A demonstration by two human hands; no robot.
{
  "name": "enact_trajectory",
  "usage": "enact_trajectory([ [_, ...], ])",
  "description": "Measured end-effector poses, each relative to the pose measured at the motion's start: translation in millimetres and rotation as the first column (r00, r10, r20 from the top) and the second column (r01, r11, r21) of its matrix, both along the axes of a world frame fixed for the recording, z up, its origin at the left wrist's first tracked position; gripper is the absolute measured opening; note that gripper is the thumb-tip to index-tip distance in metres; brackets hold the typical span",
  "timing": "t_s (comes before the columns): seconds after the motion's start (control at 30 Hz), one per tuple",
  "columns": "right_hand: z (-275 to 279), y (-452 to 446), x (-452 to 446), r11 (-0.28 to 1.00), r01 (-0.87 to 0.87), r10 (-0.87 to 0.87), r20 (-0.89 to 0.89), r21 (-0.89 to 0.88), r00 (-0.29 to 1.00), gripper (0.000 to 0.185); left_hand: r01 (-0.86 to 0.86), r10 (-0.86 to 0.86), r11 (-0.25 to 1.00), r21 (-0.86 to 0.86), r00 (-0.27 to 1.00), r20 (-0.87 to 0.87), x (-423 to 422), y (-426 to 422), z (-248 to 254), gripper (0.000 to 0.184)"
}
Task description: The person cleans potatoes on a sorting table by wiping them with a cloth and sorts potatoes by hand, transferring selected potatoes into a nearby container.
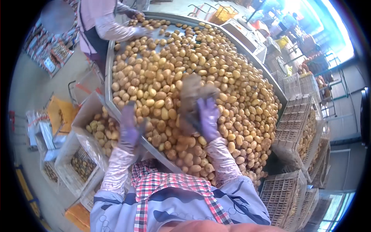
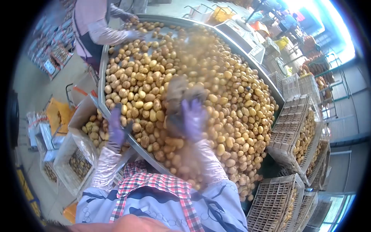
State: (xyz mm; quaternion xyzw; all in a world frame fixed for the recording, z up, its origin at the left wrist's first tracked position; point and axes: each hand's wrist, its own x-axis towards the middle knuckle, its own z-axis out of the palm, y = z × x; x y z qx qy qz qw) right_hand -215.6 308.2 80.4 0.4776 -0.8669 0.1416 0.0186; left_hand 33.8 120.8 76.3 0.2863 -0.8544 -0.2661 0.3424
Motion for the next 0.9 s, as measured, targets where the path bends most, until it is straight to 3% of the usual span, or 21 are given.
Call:
enact_trajectory([
  [0.03, -26.5, -0.7, 14.2, 0.994, 0.02, -0.035, 0.14, 0.106, 0.99, 0.08, 0.118, -0.111, 0.989, -0.088, 0.99, 0.083, -23.9, 6.8, -12.7, 0.071],
  [0.07, -51.5, -8.0, 5.1, 0.954, 0.017, -0.038, 0.067, 0.298, 0.997, 0.077, 0.253, -0.151, 0.949, -0.187, 0.887, 0.436, -47.0, 10.7, -17.8, 0.081],
  [0.1, -38.2, -16.2, 5.7, 0.964, 0.018, -0.052, 0.12, 0.264, 0.991, 0.069, 0.304, -0.277, 0.951, 0.056, 0.759, 0.589, -74.5, 26.1, 24.7, 0.082],
  [0.13, -23.9, -25.7, 3.3, 0.973, 0.017, -0.058, 0.173, 0.231, 0.983, 0.062, 0.42, -0.297, 0.906, -0.044, 0.708, 0.641, -94.0, 20.9, -39.6, 0.09],
  [0.2, -44.9, -43.1, -17.0, 0.937, 0.007, -0.04, 0.088, 0.35, 0.995, 0.063, 0.502, -0.278, 0.81, -0.304, 0.784, 0.555, -136.5, 9.9, -63.8, 0.098],
  [0.23, -47.0, -55.9, -28.6, 0.915, 0.005, -0.027, 0.048, 0.403, 0.998, 0.064, 0.536, -0.423, 0.84, -0.081, 0.742, 0.52, -158.2, -1.5, -53.8, 0.1],
  [0.33, -32.8, -90.2, -62.9, 0.965, 0.03, -0.077, 0.17, 0.262, 0.982, 0.063, 0.493, -0.196, 0.835, -0.245, 0.682, 0.705, -212.4, -33.9, -55.2, 0.101],
  [0.37, -47.2, -101.4, -78.9, 0.978, 0.03, -0.054, 0.11, 0.208, 0.992, 0.062, 0.522, -0.167, 0.828, -0.205, 0.579, 0.798, -227.6, -42.6, -48.6, 0.102],
  [0.4, -52.6, -114.1, -91.7, 0.983, 0.037, -0.055, 0.097, 0.177, 0.994, 0.059, 0.361, 0.13, 0.626, -0.691, 0.826, 0.549, -252.9, -63.7, -114.5, 0.104],
  [0.43, -56.1, -130.5, -105.3, 0.988, 0.045, -0.057, 0.08, 0.145, 0.995, 0.056, 0.382, 0.014, 0.813, -0.44, 0.743, 0.67, -270.5, -72.4, -92.9, 0.104],
  [0.47, -58.8, -149.2, -122.3, 0.992, 0.051, -0.058, 0.059, 0.113, 0.997, 0.053, 0.355, -0.135, 0.923, -0.147, 0.658, 0.741, -290.2, -82.7, -70.1, 0.105],
  [0.53, -56.3, -197.9, -167.6, 0.984, 0.081, -0.103, 0.135, 0.157, 0.986, 0.044, 0.346, -0.145, 0.937, -0.052, 0.52, 0.842, -330.9, -127.5, -78.9, 0.112],
  [0.6, -41.0, -228.4, -212.6, 0.984, -0.012, -0.018, 0.168, 0.177, 0.986, 0.038, 0.308, -0.284, 0.944, 0.117, 0.579, 0.764, -357.5, -154.6, -38.0, 0.113],
  [0.67, -66.5, -252.6, -244.4, 0.998, 0.061, -0.054, 0.18, -0.033, 0.982, 0.037, 0.208, -0.252, 0.965, 0.161, 0.561, 0.789, -384.1, -176.5, -37.9, 0.094],
  [0.77, -70.9, -249.4, -211.0, 0.979, 0.197, -0.198, -0.026, -0.051, 0.98, 0.038, 0.239, -0.181, 0.971, 0.008, 0.714, 0.676, -380.9, -181.8, -83.6, 0.078],
  [0.8, -74.1, -236.0, -194.3, 0.971, 0.229, -0.232, -0.052, -0.064, 0.971, 0.04, 0.272, -0.171, 0.96, -0.06, 0.747, 0.642, -367.7, -173.4, -92.1, 0.075],
  [0.83, -77.7, -216.0, -179.7, 0.981, 0.184, -0.19, -0.103, -0.068, 0.976, 0.038, 0.331, -0.112, 0.928, -0.171, 0.686, 0.719, -355.0, -164.6, -98.4, 0.088],
  [0.87, -78.6, -193.7, -166.6, 0.987, 0.144, -0.154, -0.157, -0.075, 0.975, 0.037, 0.365, -0.182, 0.925, -0.111, 0.679, 0.711, -334.1, -148.2, -80.9, 0.081],
  [0.9, -73.4, -169.8, -150.4, 0.985, 0.085, -0.095, -0.061, -0.151, 0.994, 0.043, 0.411, -0.304, 0.911, -0.004, 0.68, 0.667, -316.3, -135.5, -73.6, 0.077],
])
